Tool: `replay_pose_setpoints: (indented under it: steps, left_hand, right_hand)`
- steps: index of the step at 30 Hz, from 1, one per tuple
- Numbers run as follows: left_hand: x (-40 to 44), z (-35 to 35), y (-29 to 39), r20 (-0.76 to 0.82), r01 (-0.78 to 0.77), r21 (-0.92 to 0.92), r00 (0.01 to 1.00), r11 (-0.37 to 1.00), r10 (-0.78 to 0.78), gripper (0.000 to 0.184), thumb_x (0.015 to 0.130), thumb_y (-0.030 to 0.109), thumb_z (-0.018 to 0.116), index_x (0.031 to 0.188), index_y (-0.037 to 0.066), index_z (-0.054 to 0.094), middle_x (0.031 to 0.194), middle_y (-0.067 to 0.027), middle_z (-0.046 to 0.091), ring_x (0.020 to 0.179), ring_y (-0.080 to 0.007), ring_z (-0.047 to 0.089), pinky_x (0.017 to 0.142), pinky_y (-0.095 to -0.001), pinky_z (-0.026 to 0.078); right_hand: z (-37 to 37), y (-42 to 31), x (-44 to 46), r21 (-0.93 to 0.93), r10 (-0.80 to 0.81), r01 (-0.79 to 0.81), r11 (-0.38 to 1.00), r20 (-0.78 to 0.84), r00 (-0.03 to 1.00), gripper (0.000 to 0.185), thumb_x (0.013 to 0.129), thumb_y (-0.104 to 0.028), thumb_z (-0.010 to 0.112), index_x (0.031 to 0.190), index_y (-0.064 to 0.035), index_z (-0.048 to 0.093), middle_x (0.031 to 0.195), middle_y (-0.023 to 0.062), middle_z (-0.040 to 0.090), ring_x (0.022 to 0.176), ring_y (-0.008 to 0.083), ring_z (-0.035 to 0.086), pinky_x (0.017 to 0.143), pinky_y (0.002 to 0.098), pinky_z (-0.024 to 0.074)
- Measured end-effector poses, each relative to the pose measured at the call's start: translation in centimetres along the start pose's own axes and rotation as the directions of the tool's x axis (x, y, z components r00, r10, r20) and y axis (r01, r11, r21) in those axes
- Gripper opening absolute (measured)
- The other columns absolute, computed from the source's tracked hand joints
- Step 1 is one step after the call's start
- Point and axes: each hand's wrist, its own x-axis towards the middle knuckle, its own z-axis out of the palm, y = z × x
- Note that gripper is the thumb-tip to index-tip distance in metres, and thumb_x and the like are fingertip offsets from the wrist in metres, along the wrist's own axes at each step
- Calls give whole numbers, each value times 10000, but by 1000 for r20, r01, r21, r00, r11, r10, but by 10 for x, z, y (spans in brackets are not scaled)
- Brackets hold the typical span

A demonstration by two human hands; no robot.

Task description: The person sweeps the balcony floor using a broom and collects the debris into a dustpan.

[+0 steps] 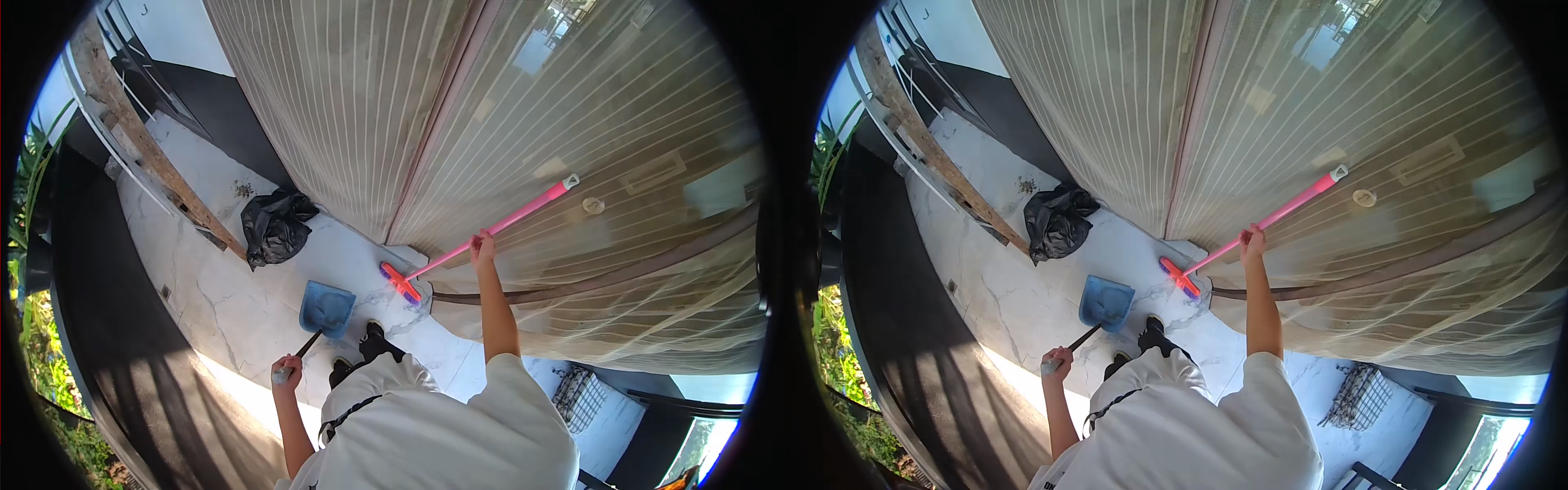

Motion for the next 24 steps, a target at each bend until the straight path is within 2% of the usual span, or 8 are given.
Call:
replay_pose_setpoints:
  steps: [10,12,15,19,21,22,23,24]
  left_hand:
    - [10,21,-4,37,-42,87,999,995,39,162,677,-92,381,771,31,334,595,-94,388,471,-159,420,405,-200,412]
    - [16,17,6,43,-60,96,998,994,56,175,707,-64,365,825,56,317,593,-99,390,476,-169,425,384,-210,405]
    - [16,23,5,59,-21,16,998,1000,20,103,780,52,354,704,-16,341,557,-99,400,446,-167,416,384,-213,398]
    - [25,26,7,55,-16,18,998,1000,15,105,741,28,392,660,-23,350,553,-83,402,436,-145,417,395,-203,401]
    - [30,27,11,82,-34,93,996,995,27,56,700,-15,398,662,-25,358,555,-76,405,447,-142,428,407,-202,408]
    - [31,29,13,95,-42,85,995,995,34,56,700,-15,398,662,-25,358,555,-76,405,447,-142,428,407,-202,408]
    - [32,31,15,68,-17,96,998,995,10,48,690,-22,400,662,-26,361,554,-72,406,453,-145,433,413,-203,412]
    - [34,35,17,40,12,110,999,994,-17,42,680,-29,402,661,-26,364,553,-69,407,459,-147,438,419,-203,415]
  right_hand:
    - [-11,-3,-4,-346,-35,36,937,8,999,136,736,-182,498,744,-64,432,542,45,451,437,139,475,424,250,458]
    - [-25,3,-14,-773,34,-34,633,-15,999,157,736,-209,500,758,-67,436,564,38,462,460,123,480,440,255,463]
    - [53,-18,-144,-830,312,67,553,281,908,158,727,-141,510,839,-35,474,582,21,444,475,87,446,412,191,375]
    - [162,-86,-315,-355,163,553,754,917,365,242,714,-114,525,920,-4,462,563,28,444,455,105,426,413,219,337]
    - [183,-111,-355,242,-159,260,935,940,-301,119,674,-91,543,737,-28,463,428,47,401,325,129,377,340,237,307]
    - [195,-115,-383,280,-310,-136,951,883,-352,139,683,-99,536,644,-54,411,365,22,321,313,136,376,323,233,307]
    - [240,-133,-407,409,-408,-171,896,609,-680,235,791,-206,388,719,-38,536,636,99,535,524,204,550,451,303,448]
    - [247,-137,-425,409,-404,-169,897,600,-691,235,791,-206,388,719,-38,536,636,99,535,524,204,550,451,303,448]
